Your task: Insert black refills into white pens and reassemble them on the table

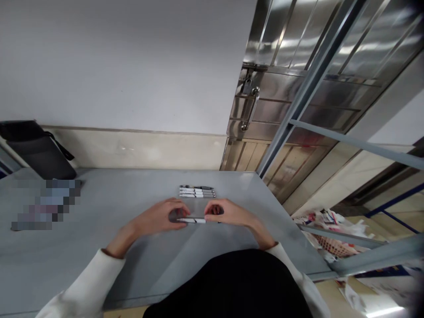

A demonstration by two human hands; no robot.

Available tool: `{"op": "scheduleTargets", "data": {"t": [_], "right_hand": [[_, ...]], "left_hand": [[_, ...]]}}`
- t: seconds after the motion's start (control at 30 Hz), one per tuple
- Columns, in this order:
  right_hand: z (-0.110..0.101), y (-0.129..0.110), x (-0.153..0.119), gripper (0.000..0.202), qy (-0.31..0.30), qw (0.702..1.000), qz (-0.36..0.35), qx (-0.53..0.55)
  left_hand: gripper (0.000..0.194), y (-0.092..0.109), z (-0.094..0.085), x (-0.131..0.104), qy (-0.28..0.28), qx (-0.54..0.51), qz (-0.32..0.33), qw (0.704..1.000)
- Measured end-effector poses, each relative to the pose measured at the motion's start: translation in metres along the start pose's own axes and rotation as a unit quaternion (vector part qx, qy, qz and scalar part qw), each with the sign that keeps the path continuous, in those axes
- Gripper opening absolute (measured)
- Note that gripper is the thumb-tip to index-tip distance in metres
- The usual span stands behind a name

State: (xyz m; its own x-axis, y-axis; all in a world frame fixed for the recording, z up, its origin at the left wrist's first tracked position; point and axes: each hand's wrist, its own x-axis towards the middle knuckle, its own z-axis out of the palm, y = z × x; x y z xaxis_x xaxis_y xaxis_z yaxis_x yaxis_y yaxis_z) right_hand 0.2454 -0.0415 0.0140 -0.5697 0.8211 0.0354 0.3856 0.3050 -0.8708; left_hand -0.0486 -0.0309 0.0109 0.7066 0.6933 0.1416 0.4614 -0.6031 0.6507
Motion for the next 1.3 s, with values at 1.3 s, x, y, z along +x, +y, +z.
{"op": "scheduleTargets", "data": {"t": [1.3], "right_hand": [[0.003,0.026,0.027,0.014,0.212,0.965,-0.08,-0.132]], "left_hand": [[0.028,-0.011,0.022,0.05,0.119,0.136,0.068,0.981]]}}
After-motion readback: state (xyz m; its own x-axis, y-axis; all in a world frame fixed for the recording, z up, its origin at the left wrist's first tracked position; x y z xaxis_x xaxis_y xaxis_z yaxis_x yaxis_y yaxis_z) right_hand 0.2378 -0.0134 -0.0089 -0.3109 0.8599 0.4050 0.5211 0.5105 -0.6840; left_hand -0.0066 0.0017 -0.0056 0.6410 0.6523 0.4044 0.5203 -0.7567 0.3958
